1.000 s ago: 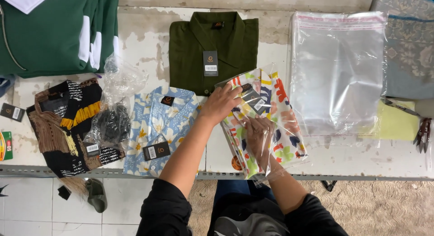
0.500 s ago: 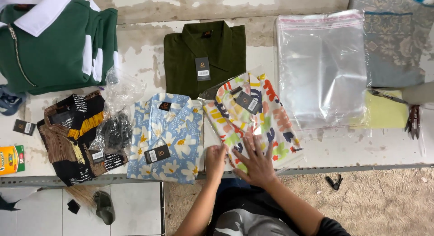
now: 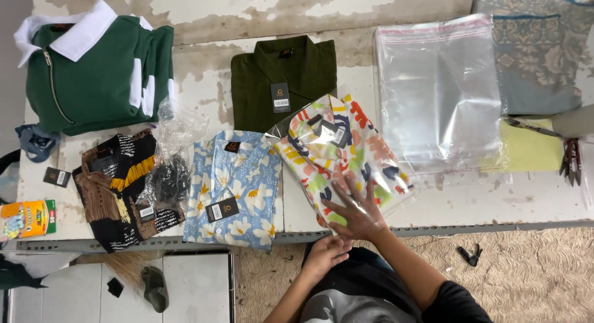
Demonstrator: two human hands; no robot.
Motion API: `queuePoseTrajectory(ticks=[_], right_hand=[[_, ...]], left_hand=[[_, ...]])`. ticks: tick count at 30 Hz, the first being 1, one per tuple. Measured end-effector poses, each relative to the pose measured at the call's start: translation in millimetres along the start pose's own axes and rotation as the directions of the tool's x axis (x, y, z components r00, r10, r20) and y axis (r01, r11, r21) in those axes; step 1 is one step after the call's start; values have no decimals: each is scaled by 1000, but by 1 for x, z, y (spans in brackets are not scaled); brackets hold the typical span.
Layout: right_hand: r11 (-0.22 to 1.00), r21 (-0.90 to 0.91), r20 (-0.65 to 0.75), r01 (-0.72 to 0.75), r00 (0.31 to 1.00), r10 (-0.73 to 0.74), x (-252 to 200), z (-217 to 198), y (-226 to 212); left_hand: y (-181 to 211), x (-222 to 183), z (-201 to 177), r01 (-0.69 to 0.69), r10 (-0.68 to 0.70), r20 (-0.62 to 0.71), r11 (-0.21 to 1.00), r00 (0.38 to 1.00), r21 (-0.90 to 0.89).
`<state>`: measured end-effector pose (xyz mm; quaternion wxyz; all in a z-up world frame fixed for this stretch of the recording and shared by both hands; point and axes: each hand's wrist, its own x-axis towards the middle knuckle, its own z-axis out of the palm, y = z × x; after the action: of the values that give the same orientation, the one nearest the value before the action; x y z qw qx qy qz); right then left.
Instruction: Folding a patterned shirt, inserting it into a plastic packaging bag, measuring it, and placing it into a collection basket.
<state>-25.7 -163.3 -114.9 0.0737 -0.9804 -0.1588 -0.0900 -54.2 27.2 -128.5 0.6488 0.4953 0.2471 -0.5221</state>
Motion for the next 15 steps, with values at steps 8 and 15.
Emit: queuePoseTrajectory(ticks=[8, 15], right_hand=[[989, -145, -241, 41, 968, -75, 11, 8, 1], [967, -253, -59, 38, 997, -55, 25, 21, 6]], left_hand=[[-41, 30, -21, -118, 101, -109, 979, 989, -168], [-51, 54, -21, -216, 217, -13, 976, 976, 23]])
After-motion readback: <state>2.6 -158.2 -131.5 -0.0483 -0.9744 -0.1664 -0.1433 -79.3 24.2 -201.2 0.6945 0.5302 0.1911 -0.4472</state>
